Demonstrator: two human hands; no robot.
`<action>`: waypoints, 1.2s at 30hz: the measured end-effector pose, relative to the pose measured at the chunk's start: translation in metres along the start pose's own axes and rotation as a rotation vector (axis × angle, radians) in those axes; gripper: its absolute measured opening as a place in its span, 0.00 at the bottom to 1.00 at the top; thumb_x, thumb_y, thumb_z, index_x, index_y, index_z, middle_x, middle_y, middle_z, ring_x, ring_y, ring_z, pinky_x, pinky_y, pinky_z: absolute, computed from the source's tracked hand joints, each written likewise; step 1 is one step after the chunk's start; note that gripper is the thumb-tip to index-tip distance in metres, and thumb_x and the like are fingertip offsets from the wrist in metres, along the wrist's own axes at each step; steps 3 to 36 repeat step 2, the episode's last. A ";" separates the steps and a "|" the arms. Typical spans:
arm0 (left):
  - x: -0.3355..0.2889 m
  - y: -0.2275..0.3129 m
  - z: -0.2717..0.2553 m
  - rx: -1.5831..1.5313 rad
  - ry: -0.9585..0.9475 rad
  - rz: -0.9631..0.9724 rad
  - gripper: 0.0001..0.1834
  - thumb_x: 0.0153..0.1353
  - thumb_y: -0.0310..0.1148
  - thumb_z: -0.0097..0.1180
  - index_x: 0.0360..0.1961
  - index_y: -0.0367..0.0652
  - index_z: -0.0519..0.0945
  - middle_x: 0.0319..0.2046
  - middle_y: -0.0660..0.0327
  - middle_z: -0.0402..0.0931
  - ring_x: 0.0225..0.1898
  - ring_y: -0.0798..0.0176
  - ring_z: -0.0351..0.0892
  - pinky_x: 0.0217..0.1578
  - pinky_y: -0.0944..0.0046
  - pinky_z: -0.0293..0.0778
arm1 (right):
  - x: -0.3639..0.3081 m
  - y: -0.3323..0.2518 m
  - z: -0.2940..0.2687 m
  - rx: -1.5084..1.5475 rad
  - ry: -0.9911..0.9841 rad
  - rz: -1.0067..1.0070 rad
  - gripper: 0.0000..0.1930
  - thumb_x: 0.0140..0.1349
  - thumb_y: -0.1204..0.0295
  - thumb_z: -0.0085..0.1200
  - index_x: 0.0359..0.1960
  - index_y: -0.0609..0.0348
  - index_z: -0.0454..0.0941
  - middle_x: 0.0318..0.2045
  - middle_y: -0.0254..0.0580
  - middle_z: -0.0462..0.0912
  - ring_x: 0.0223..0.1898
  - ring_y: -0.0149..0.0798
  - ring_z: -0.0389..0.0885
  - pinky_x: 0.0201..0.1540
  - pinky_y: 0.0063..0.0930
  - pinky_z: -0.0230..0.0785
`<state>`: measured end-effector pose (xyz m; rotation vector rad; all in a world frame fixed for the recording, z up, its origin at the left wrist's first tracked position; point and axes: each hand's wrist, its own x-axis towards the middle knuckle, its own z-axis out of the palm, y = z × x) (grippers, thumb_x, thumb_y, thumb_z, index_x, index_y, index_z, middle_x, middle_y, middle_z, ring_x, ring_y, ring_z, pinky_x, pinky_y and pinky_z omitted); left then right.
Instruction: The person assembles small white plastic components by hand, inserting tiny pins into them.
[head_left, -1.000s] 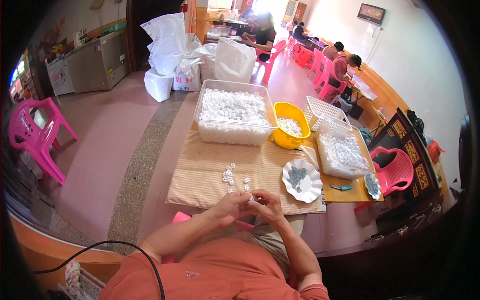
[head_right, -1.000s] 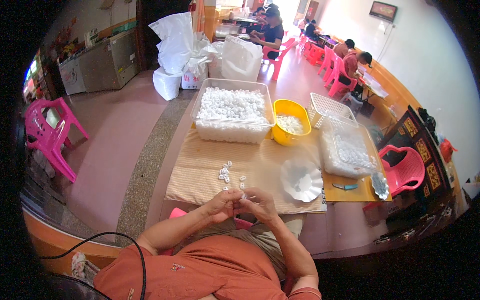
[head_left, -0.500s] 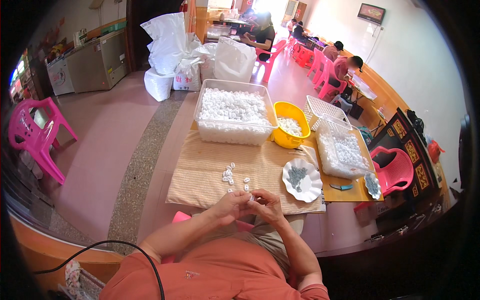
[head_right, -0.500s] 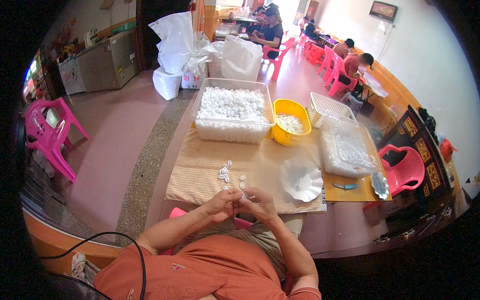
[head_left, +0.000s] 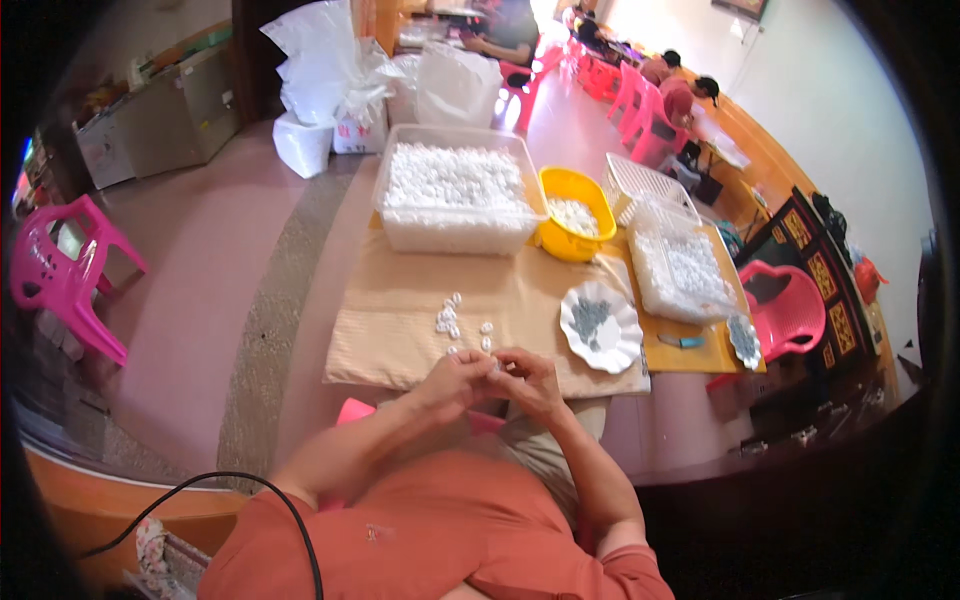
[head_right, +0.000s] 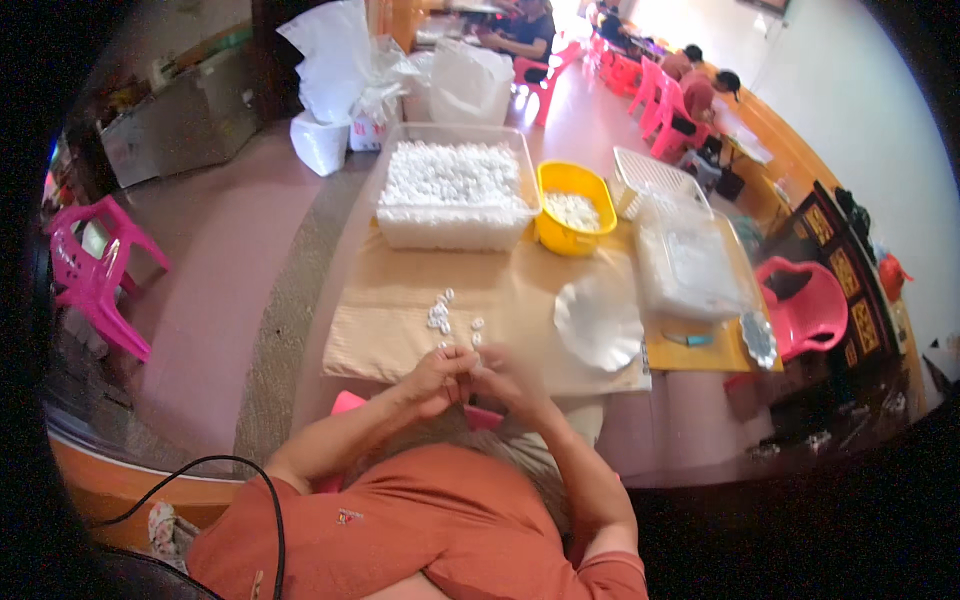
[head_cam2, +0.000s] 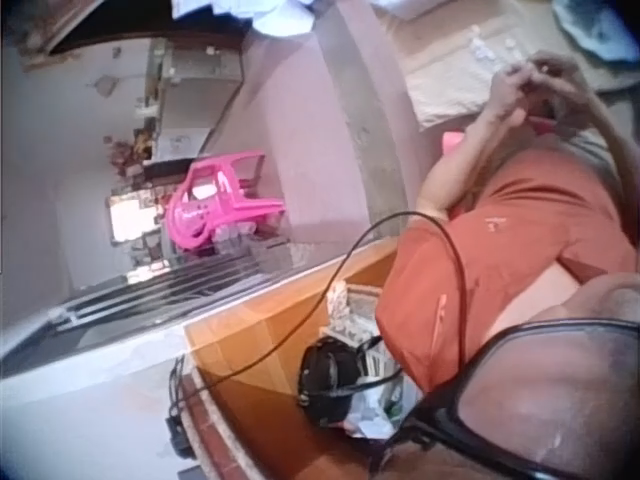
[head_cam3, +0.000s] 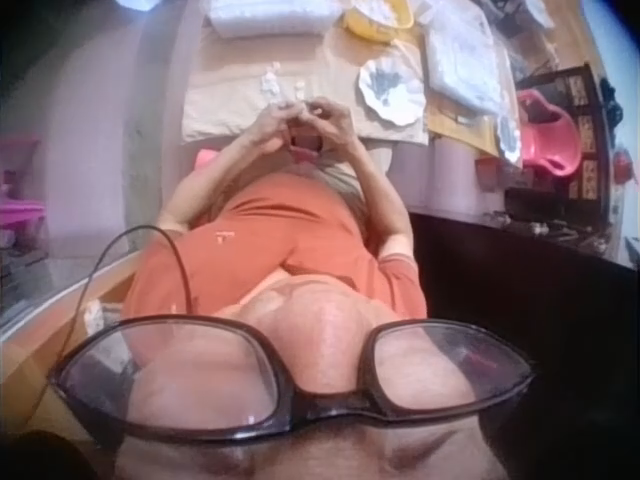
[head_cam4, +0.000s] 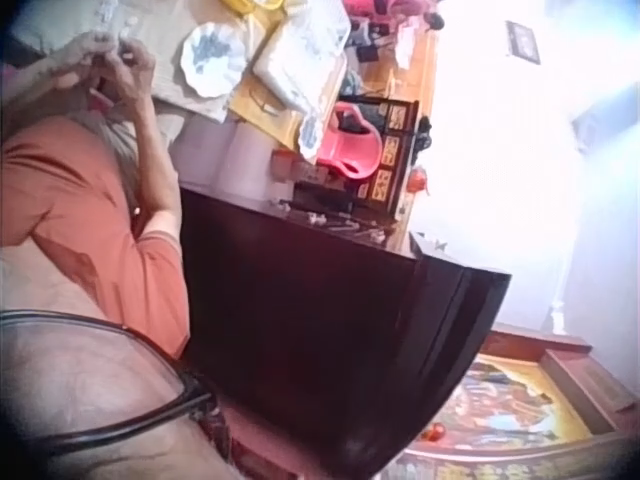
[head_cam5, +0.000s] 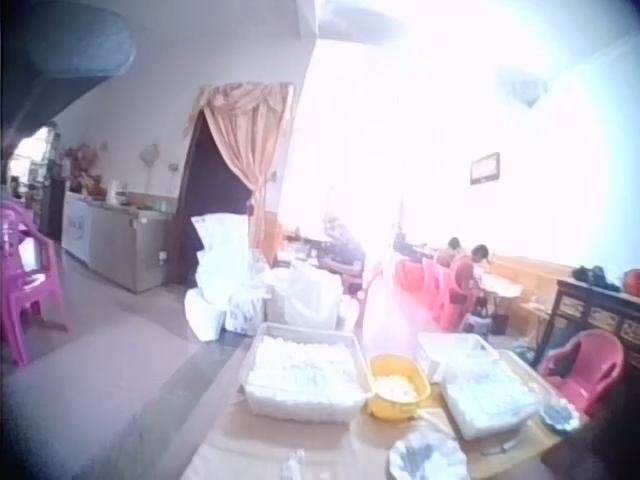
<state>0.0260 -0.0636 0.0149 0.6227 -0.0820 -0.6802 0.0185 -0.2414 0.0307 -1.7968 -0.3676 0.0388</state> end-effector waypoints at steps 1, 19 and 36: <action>0.002 0.000 -0.001 0.008 0.006 0.020 0.07 0.64 0.30 0.52 0.37 0.36 0.76 0.37 0.56 0.78 0.40 0.58 0.80 0.47 0.57 0.78 | 0.002 0.002 -0.001 -0.078 0.004 0.003 0.14 0.57 0.76 0.61 0.45 0.64 0.77 0.30 0.30 0.78 0.32 0.22 0.76 0.31 0.17 0.71; 0.004 0.001 -0.004 0.014 0.012 0.041 0.07 0.64 0.31 0.53 0.38 0.37 0.76 0.38 0.55 0.78 0.40 0.57 0.80 0.46 0.57 0.78 | 0.003 -0.004 0.000 0.094 0.014 0.059 0.14 0.58 0.74 0.60 0.46 0.63 0.77 0.31 0.30 0.78 0.33 0.23 0.76 0.32 0.18 0.72; 0.004 0.001 -0.004 0.014 0.012 0.041 0.07 0.64 0.31 0.53 0.38 0.37 0.76 0.38 0.55 0.78 0.40 0.57 0.80 0.46 0.57 0.78 | 0.003 -0.004 0.000 0.094 0.014 0.059 0.14 0.58 0.74 0.60 0.46 0.63 0.77 0.31 0.30 0.78 0.33 0.23 0.76 0.32 0.18 0.72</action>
